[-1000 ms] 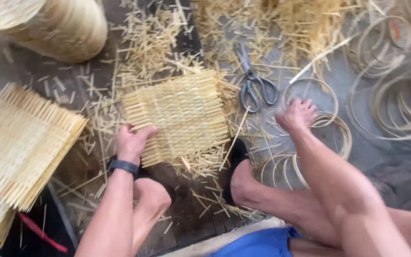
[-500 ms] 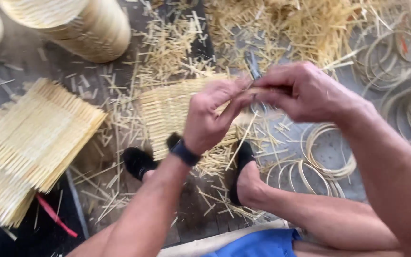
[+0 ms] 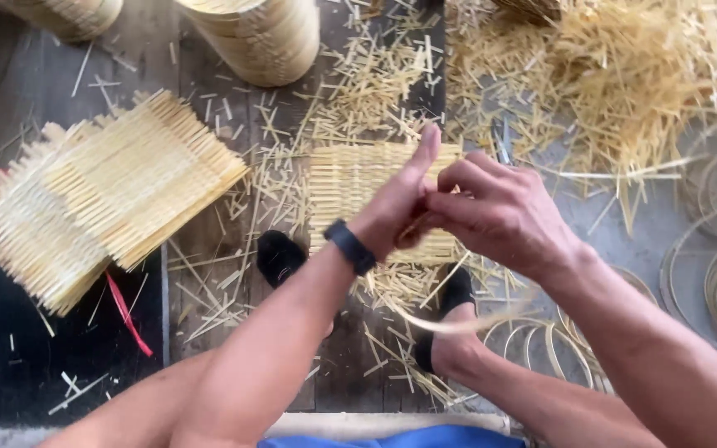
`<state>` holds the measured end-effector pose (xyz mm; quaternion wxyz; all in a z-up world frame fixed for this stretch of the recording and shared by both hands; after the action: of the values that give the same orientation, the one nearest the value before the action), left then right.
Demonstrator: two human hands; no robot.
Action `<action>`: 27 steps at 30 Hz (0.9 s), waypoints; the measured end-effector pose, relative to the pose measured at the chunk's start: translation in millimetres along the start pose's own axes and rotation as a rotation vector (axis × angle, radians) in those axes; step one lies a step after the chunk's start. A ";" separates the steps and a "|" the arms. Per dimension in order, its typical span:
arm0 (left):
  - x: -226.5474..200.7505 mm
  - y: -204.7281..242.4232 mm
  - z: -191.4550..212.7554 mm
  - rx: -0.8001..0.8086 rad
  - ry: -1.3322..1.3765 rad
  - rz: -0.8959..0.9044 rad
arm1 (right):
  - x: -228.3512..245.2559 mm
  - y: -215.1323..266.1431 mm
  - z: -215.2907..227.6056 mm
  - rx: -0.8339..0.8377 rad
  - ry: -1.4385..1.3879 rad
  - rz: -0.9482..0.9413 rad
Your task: Weaving a round bamboo frame and using scissors to trim excess strips for basket production.
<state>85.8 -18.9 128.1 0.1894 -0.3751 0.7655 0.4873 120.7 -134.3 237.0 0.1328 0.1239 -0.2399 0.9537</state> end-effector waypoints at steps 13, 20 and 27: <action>28.4 11.6 4.6 -0.285 0.288 0.183 | 14.2 14.7 -32.9 -0.079 0.064 -0.154; 31.6 -6.3 52.6 -0.188 0.459 -0.197 | -46.1 32.8 -13.4 -0.087 -0.275 -0.779; 15.2 3.9 82.7 -0.178 0.598 -0.220 | -81.8 106.5 -77.1 -0.492 -1.592 -1.203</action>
<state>66.8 49.6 83.0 -0.0259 -0.5970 0.6966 0.3970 150.5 -202.9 101.4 0.4129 0.7894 -0.3455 0.2950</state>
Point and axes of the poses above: each hand's wrist, its own y-axis away from the middle knuckle, its own z-axis out of the back of the hand, x = y × z, the point moved 4 cm from there along -y, towards the middle knuckle, and after that the axes turned 5 degrees about -x, right-handed, at the moved point
